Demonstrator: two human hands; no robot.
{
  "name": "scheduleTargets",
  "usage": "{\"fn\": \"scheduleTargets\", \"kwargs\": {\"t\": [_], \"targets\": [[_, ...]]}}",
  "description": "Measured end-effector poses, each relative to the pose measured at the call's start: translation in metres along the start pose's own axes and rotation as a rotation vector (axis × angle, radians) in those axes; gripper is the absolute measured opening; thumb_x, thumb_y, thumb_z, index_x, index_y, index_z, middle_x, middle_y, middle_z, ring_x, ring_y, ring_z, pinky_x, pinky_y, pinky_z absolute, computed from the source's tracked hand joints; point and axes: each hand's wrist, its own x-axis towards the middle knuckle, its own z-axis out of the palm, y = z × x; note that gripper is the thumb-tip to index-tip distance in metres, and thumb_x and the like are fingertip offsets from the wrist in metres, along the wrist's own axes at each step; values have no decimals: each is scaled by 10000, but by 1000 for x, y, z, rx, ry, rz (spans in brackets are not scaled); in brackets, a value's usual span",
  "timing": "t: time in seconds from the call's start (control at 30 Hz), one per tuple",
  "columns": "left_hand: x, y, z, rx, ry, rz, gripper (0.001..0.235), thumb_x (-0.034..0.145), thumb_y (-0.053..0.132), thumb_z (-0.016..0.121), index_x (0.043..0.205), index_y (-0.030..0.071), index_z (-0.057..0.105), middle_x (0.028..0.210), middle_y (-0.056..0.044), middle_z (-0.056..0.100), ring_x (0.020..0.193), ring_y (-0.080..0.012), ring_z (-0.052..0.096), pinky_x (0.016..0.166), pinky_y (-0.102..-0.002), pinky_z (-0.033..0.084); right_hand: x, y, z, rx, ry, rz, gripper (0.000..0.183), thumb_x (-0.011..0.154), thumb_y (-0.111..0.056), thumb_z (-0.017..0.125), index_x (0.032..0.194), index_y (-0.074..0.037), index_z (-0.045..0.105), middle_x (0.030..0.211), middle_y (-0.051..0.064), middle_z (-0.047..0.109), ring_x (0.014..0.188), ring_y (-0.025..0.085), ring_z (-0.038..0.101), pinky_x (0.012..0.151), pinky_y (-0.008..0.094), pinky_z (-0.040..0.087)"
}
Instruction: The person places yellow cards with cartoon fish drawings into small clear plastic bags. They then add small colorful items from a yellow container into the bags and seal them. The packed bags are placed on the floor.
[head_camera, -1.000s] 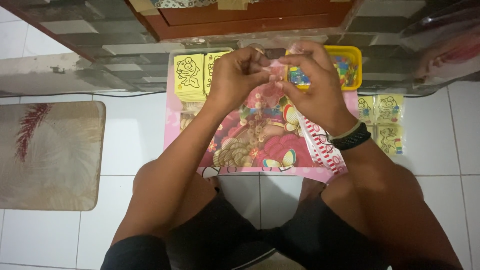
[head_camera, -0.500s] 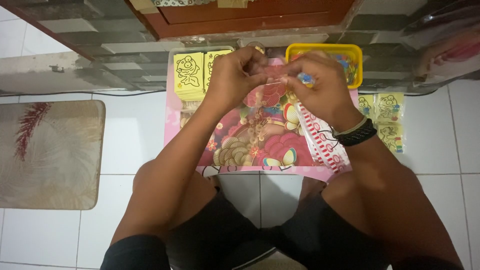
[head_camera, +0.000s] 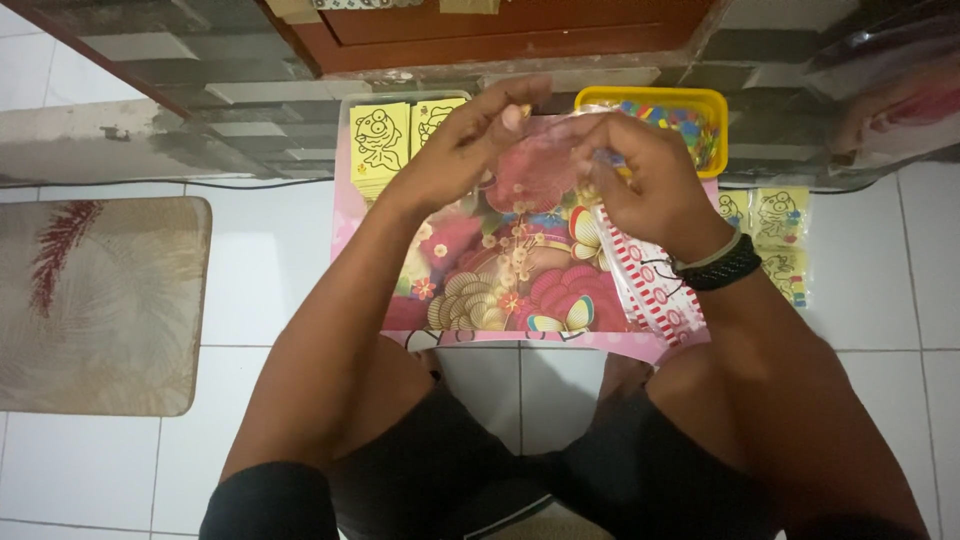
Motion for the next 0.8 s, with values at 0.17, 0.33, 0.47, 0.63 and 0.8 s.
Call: {"fn": "scheduleTargets", "kwargs": {"t": [0.17,0.33,0.47,0.63,0.8], "targets": [[2,-5,-10,-17,-172,-83,590,934,268,737,1417,23,503,1333,-112,578,1207,-226,610,1011,-348,546,2,-13,4,-3,-39,-142,98,931,94,590,925,0,617,1288,233,695,1194,351,697,992,446,547],[4,-18,-7,-25,-54,-145,350,895,-3,813,1213,94,703,861,53,651,733,-18,594,615,-161,458,-2,-1,1,-33,-84,-123,315,786,74,565,1063,-30,672,1187,174,688,1221,363,663,1055,449,510],[3,-17,-3,293,150,26,295,905,29,791,1169,118,693,917,27,691,784,-65,605,694,-221,491,3,-13,4,95,-45,93,419,927,-194,704,1273,-51,516,1351,171,612,1307,304,614,1082,432,449],[3,-14,7,434,236,185,366,892,22,788,1196,162,640,941,-24,711,790,-145,650,727,-285,517,6,3,19,87,150,290,401,934,-104,793,1186,-73,482,1150,83,672,1108,182,724,941,297,515],[3,-12,18,311,212,147,400,931,32,814,1265,133,619,1276,-51,730,1065,-148,723,818,-264,573,0,33,22,-99,197,205,65,1005,-73,733,1065,-55,748,1081,83,739,1032,214,665,937,352,495]]}}
